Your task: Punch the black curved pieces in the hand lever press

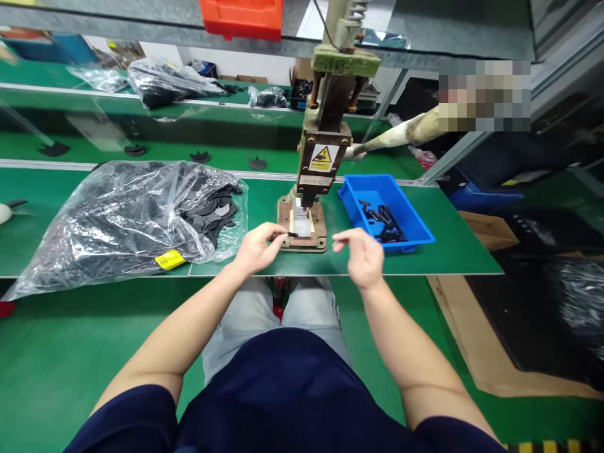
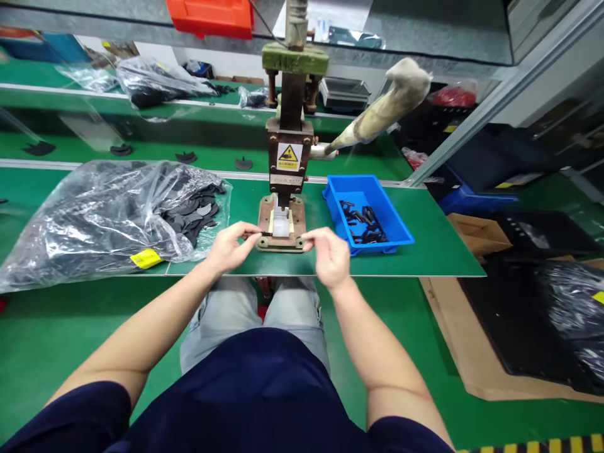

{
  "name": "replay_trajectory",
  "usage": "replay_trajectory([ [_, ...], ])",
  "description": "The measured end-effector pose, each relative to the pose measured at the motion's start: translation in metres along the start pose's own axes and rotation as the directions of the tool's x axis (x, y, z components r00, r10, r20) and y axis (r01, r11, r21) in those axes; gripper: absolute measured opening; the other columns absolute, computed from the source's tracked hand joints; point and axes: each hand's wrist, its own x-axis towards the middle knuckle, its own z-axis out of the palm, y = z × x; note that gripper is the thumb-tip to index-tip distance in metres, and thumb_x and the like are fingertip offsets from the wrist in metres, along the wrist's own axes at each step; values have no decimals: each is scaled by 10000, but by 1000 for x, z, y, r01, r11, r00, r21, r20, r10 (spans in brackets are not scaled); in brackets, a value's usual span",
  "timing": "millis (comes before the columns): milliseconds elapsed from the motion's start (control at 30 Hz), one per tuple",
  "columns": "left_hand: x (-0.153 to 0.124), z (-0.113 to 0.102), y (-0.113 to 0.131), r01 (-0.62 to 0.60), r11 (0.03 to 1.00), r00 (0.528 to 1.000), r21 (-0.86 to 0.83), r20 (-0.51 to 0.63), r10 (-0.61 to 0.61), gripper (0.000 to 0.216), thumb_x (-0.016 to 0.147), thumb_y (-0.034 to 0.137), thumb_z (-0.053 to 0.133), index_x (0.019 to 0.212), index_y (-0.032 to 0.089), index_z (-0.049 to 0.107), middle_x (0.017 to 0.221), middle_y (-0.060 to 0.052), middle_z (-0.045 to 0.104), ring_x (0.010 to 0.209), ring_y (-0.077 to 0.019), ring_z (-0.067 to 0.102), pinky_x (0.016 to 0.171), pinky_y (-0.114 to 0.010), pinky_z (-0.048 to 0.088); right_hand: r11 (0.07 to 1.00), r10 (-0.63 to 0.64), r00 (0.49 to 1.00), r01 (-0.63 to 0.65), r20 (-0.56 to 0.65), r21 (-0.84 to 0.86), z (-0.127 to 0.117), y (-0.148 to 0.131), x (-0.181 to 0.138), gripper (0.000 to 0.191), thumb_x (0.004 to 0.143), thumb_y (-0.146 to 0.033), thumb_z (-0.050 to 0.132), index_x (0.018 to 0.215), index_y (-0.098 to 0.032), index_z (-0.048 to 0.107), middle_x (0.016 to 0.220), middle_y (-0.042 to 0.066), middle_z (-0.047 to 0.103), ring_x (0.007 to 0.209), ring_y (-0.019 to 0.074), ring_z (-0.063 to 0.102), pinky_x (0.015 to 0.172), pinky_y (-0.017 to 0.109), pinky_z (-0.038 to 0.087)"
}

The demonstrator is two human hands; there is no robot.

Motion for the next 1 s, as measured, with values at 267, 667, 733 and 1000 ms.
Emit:
replay_trajectory([
  [267,80,30,-43,-132,933,988,336,123,95,239,1035,272,580,1134,227,792,1181,-127,763,1161,-283,673,1056,-381,487,910,-288,892,369,-349,191,-58,-87,137,630,1094,-460,130,1264,-126,637,1137,8,720,1078,98,751,952,346,534],
  [667,90,29,-40,-374,755,919,538,324,225,341,1022,164,528,1210,227,805,1197,-116,744,1146,-266,687,1001,-380,548,839,-526,847,531,-73,116,-43,-64,106,272,876,-383,787,737,-219,620,688,-18,620,676,141,626,681,364,545],
  [733,90,30,-42,-376,757,919,535,318,232,343,1038,174,508,1207,217,804,1193,-121,749,1140,-268,691,996,-388,551,835,-548,836,549,-38,23,-40,-49,80,244,858,-311,756,692,-242,591,697,-24,637,729,167,658,788,431,584],
  [1000,88,1,-43,-280,750,940,599,330,87,351,1062,297,527,1324,217,746,1334,-113,739,1225,-284,667,1084,-420,510,779,-627,768,616,-131,-114,-21,-1,42,178,780,-226,730,680,-262,587,669,-50,672,746,188,718,997,532,585],
])
